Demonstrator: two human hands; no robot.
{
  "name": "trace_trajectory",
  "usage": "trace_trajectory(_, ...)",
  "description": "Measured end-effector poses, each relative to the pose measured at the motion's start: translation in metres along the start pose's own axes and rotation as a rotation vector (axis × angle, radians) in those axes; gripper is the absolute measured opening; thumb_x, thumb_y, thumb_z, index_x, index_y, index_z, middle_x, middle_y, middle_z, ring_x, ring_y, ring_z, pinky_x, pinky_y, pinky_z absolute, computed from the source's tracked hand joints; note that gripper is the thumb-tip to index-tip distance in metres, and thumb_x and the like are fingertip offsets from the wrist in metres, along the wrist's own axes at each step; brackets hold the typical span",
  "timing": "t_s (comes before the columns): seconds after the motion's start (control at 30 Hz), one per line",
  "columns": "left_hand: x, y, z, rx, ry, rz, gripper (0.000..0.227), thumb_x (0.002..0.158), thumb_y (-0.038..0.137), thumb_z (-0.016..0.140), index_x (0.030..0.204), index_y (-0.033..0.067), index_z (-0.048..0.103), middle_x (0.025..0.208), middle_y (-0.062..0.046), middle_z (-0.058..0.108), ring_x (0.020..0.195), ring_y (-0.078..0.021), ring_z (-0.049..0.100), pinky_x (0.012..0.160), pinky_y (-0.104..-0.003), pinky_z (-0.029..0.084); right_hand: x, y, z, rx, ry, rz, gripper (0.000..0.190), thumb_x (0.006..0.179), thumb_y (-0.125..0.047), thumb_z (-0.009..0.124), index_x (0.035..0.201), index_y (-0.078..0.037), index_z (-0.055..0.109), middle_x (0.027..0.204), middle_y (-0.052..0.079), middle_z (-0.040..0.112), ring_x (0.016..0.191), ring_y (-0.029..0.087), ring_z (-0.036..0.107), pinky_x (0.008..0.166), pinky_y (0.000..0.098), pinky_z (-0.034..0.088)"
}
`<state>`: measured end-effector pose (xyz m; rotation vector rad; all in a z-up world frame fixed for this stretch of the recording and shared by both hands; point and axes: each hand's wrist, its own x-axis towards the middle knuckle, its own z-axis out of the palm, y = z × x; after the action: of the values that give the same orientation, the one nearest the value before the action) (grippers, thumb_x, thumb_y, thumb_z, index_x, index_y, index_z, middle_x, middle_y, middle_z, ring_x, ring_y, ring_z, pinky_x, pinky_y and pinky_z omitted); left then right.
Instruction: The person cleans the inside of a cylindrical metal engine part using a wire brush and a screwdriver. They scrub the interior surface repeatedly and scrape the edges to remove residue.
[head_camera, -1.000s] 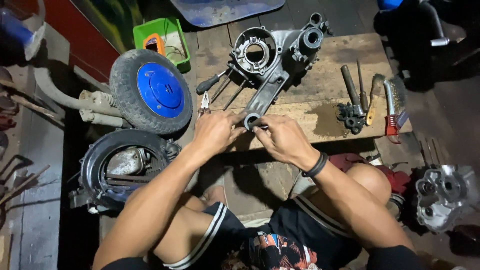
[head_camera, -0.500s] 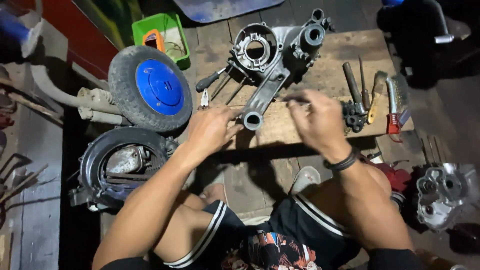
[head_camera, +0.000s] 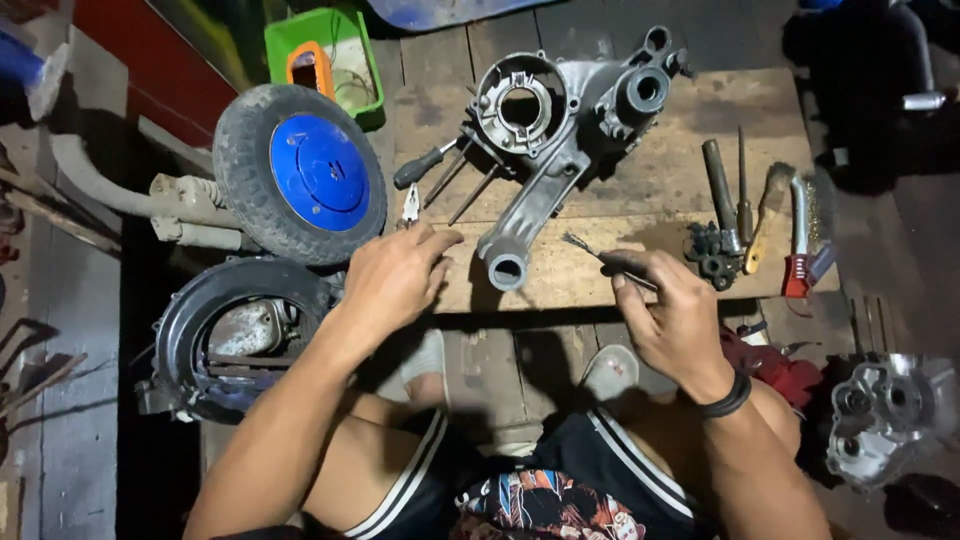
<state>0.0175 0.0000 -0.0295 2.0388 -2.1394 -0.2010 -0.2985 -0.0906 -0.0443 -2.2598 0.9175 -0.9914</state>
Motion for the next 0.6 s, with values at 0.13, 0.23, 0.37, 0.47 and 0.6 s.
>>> trace_trajectory(0.13,0.007,-0.003,0.018,-0.014,-0.028,0.019,0.021,0.092,0.035,0.063,0.108,0.0221,0.070,0.091,-0.002,0.068,0.086,-0.0275,0.072,0.070,-0.043,0.057,0.000,0.018,0.008,0.000,-0.009,0.024,0.012,0.098,-0.010,0.067,0.106,-0.007,0.076,0.090,0.013,0.075,0.083,0.037,0.074,0.069,0.0407,0.058)
trace_trajectory(0.23,0.011,0.007,0.024,-0.080,-0.083,0.136,0.022,0.092,0.032,0.061,0.102,0.0161,0.072,0.085,-0.006,0.069,0.082,-0.0291,0.072,0.067,-0.042,0.056,0.007,0.024,0.007,0.031,-0.013,0.013,0.013,0.099,-0.005,0.065,0.105,-0.006,0.077,0.087,0.014,0.074,0.081,0.036,0.073,0.069,0.0411,0.058)
trace_trajectory(0.37,0.010,0.025,0.012,-0.091,-0.182,0.258,0.027,0.092,0.036,0.062,0.106,0.0159,0.073,0.087,-0.006,0.070,0.081,-0.0258,0.070,0.069,-0.040,0.057,0.018,0.011,0.003,0.033,-0.019,0.028,0.011,0.098,-0.004,0.065,0.103,-0.005,0.075,0.088,0.015,0.074,0.082,0.039,0.073,0.070,0.0435,0.057)
trace_trajectory(0.47,0.004,0.029,0.021,-0.036,-0.213,0.292,0.030,0.088,0.039,0.067,0.104,0.0139,0.071,0.087,-0.007,0.069,0.081,-0.0296,0.071,0.069,-0.046,0.058,0.021,0.008,0.005,0.029,-0.032,0.033,0.012,0.098,-0.005,0.065,0.102,-0.005,0.076,0.087,0.014,0.074,0.082,0.038,0.073,0.071,0.0438,0.058)
trace_trajectory(0.6,-0.001,0.032,0.063,-0.006,-0.100,0.265,0.029,0.082,0.036,0.068,0.099,0.0130,0.070,0.074,-0.005,0.065,0.066,-0.0284,0.069,0.058,-0.047,0.056,0.024,0.006,0.011,0.081,-0.024,-0.009,0.013,0.098,-0.004,0.065,0.105,-0.003,0.076,0.086,0.017,0.074,0.079,0.041,0.072,0.070,0.0446,0.058)
